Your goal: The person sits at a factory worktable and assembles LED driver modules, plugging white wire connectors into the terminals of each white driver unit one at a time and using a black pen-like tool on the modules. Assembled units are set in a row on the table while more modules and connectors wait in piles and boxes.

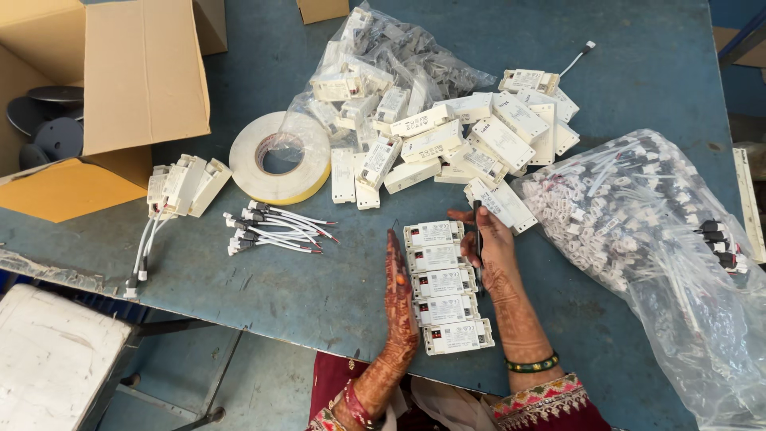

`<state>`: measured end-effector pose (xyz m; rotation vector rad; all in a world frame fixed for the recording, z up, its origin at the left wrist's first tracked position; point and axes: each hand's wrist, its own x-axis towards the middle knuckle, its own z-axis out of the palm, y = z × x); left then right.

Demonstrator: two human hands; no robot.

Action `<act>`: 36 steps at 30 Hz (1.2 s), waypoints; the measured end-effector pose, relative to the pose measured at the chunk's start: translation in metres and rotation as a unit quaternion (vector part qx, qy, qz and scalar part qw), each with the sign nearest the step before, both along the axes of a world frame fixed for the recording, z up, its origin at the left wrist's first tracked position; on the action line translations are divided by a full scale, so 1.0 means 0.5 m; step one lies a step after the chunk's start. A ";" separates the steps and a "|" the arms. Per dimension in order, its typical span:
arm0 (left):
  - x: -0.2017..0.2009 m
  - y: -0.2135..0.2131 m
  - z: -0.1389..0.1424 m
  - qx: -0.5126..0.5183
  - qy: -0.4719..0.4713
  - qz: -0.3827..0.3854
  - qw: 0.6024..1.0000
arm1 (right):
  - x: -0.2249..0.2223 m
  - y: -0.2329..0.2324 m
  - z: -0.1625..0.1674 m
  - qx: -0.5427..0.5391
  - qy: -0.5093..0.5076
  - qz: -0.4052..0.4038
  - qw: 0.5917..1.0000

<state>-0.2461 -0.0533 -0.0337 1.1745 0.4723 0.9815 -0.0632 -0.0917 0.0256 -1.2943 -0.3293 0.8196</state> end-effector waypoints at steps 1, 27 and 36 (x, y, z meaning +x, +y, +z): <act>0.006 -0.004 0.002 0.002 0.004 -0.001 1.000 | 0.000 0.004 -0.004 0.010 0.013 0.009 1.000; -0.260 0.415 0.183 0.567 0.513 0.001 0.645 | 0.058 -0.070 -0.049 0.319 0.193 0.039 0.927; -0.225 0.388 0.142 0.537 0.497 -0.065 0.679 | 0.045 -0.071 -0.035 0.299 0.226 0.021 0.927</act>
